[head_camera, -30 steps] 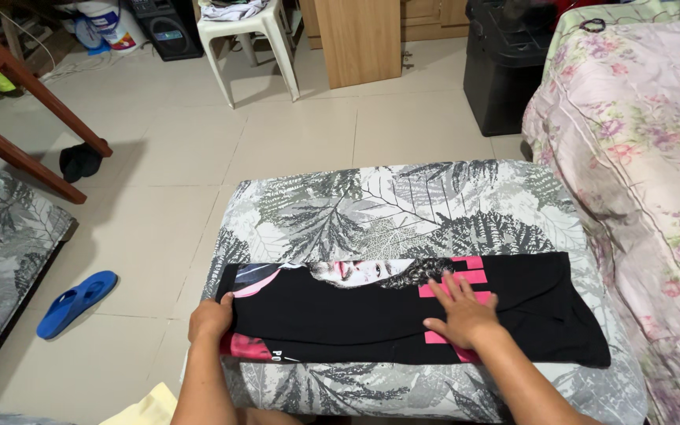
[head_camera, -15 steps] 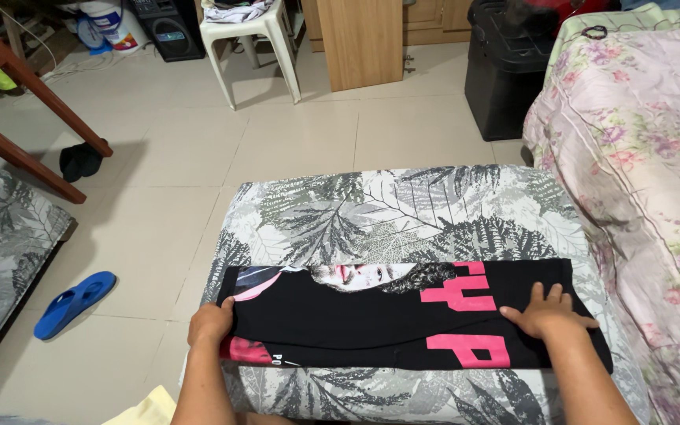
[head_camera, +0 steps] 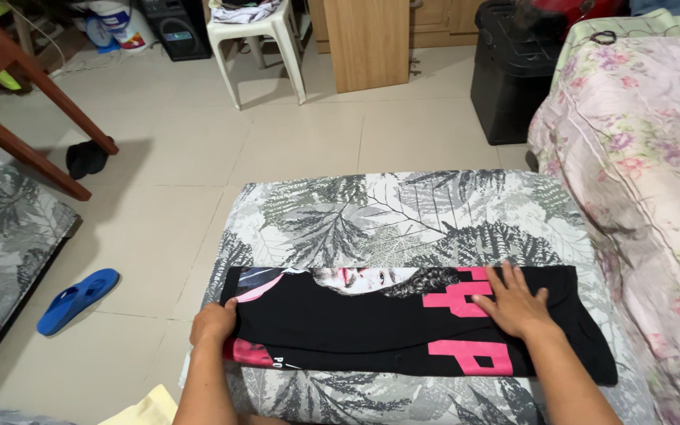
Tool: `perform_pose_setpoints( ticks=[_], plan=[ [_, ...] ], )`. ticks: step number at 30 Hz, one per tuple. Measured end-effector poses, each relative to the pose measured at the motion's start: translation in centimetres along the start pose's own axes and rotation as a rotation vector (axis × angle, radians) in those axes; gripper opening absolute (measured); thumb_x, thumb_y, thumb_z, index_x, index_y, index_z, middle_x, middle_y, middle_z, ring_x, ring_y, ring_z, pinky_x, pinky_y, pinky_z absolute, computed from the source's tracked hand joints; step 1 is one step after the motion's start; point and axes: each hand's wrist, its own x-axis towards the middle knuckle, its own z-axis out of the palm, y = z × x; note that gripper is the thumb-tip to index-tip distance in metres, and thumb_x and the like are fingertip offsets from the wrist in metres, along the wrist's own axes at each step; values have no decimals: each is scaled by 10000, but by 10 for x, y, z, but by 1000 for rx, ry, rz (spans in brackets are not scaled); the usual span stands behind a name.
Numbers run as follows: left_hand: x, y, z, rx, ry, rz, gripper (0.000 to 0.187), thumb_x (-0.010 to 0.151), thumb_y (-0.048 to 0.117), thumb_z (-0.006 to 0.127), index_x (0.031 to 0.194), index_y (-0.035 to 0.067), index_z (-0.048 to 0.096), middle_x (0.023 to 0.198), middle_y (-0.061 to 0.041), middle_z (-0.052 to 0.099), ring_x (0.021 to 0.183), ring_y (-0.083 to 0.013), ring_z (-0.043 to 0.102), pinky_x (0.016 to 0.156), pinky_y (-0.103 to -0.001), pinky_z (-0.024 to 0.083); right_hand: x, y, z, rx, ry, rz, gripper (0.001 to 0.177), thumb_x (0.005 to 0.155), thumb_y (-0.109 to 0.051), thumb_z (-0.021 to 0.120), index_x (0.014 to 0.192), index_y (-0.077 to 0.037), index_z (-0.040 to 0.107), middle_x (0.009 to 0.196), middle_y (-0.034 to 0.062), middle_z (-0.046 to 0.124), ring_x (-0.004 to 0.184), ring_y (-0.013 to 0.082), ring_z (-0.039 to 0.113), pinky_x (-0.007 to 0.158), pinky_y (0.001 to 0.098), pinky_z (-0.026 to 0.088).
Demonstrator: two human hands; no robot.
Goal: The person folds shirts by hand on a surface, flattening the fabric and turning them over.
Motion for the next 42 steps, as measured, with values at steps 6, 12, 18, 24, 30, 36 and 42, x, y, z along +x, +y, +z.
perform_pose_setpoints(
  ticks=[6, 12, 18, 24, 30, 36, 42],
  plan=[
    [0, -1, 1, -6, -7, 17, 623, 977, 594, 546, 1343, 109, 681, 1412, -178, 642, 1329, -362, 593, 1067, -493, 497, 16, 46, 14, 7, 17, 229, 882, 901, -779, 343, 1629, -362, 72, 1724, 24, -40, 1573, 271, 9, 1156, 728, 118],
    [-12, 5, -2, -12, -20, -31, 591, 972, 577, 565, 1361, 147, 675, 1434, -144, 632, 1356, -340, 574, 1080, -488, 491, 19, 63, 22, -80, 129, 390, 943, 896, -825, 320, 1618, -245, 143, 1716, 102, 5, 1578, 300, -29, 1111, 766, 42],
    [-45, 51, 11, 126, 393, 418, 733, 874, 516, 672, 1445, 96, 484, 1488, -177, 477, 1389, -322, 437, 1093, -554, 355, -4, -29, -9, -277, 242, 102, 967, 902, -793, 320, 1601, -135, 204, 1685, 166, 36, 1558, 330, -52, 1094, 763, 24],
    [-143, 150, 57, 237, 101, 927, 742, 956, 520, 570, 1516, 79, 365, 1609, -161, 298, 1521, -332, 222, 1159, -657, 182, -38, -145, -22, -36, 263, -376, 836, 920, -636, 514, 1570, -179, 255, 1673, 127, 115, 1558, 327, 68, 1193, 670, 61],
    [-176, 164, 77, 196, -30, 1045, 737, 986, 568, 478, 1602, 214, 281, 1697, -120, 161, 1560, -305, 123, 1227, -611, 78, -44, -160, -19, -47, 97, -403, 827, 967, -635, 473, 1611, -207, 180, 1699, 76, 81, 1570, 308, 42, 1203, 653, 61],
    [-138, 140, 59, 298, -67, 856, 813, 973, 687, 358, 1637, 275, 133, 1720, -58, 34, 1583, -238, 22, 1241, -568, 17, -39, -140, -15, -66, 6, -329, 825, 968, -680, 408, 1626, -275, 119, 1720, 7, 8, 1577, 250, 9, 1221, 642, 24],
    [-73, 91, 52, 297, 48, 696, 828, 973, 721, 318, 1637, 270, 115, 1719, -46, 39, 1582, -228, 24, 1241, -547, 30, -29, -110, -19, -137, -56, -168, 868, 944, -755, 378, 1635, -351, 42, 1727, 12, -57, 1588, 218, -37, 1202, 679, 52]
  ],
)
